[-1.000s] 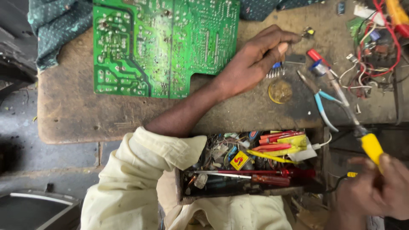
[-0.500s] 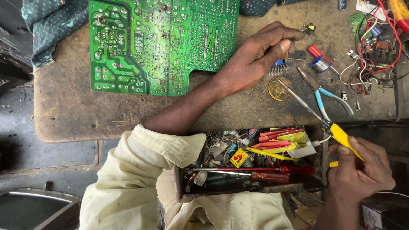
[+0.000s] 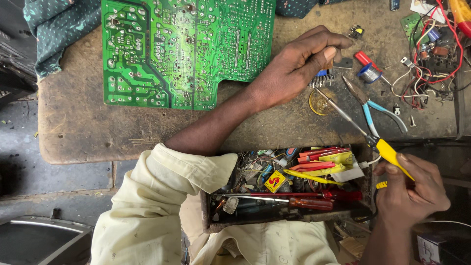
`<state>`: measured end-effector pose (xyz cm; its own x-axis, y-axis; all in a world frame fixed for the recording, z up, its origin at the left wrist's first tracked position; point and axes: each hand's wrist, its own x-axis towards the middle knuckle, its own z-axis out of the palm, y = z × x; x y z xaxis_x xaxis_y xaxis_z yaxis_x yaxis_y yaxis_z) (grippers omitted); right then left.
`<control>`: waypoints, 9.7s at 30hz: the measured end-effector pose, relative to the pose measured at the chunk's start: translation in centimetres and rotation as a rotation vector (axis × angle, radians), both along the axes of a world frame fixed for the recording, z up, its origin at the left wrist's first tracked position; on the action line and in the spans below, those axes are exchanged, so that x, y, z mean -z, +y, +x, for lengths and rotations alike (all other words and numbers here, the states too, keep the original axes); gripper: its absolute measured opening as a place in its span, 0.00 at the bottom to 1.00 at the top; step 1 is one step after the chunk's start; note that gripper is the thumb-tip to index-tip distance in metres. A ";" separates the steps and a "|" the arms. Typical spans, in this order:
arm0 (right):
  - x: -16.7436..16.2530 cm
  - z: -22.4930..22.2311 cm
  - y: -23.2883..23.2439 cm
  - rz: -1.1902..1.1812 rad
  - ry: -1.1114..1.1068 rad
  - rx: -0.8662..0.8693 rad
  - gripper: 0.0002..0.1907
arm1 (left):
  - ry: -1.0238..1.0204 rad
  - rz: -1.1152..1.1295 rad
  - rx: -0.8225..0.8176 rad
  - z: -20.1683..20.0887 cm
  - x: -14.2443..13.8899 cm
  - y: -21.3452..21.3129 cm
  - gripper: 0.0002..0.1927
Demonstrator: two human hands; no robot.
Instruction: The person uses a soldering iron and pliers to remove a small component from a green circuit board, then solders a new component onto the board. The person flips the board to inspect both sides and places the component into position.
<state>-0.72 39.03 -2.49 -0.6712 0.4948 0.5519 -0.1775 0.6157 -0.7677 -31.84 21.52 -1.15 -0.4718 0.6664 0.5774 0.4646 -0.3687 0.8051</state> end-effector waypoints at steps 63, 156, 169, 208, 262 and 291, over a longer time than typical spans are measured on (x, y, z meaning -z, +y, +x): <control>-0.2 0.6 0.1 0.148 -0.053 0.034 0.05 | 0.016 -0.013 -0.044 -0.1 0.1 0.0 0.15; 4.3 4.6 7.5 0.249 0.278 0.410 0.06 | -0.196 -0.004 0.117 0.0 -0.3 -0.4 0.18; -1.5 1.5 0.1 0.198 -0.033 0.126 0.08 | -0.222 -0.001 0.144 -0.1 -0.7 -0.4 0.19; -1.7 0.7 3.1 0.394 -0.081 -0.081 0.09 | -0.085 -0.050 0.131 0.0 0.7 0.1 0.17; -2.4 1.2 3.5 0.330 -0.154 -0.082 0.12 | -0.025 -0.114 0.098 0.4 1.3 0.5 0.16; -4.7 1.0 3.8 0.872 -0.079 -0.131 0.15 | -0.010 -0.132 0.090 0.3 2.0 1.0 0.16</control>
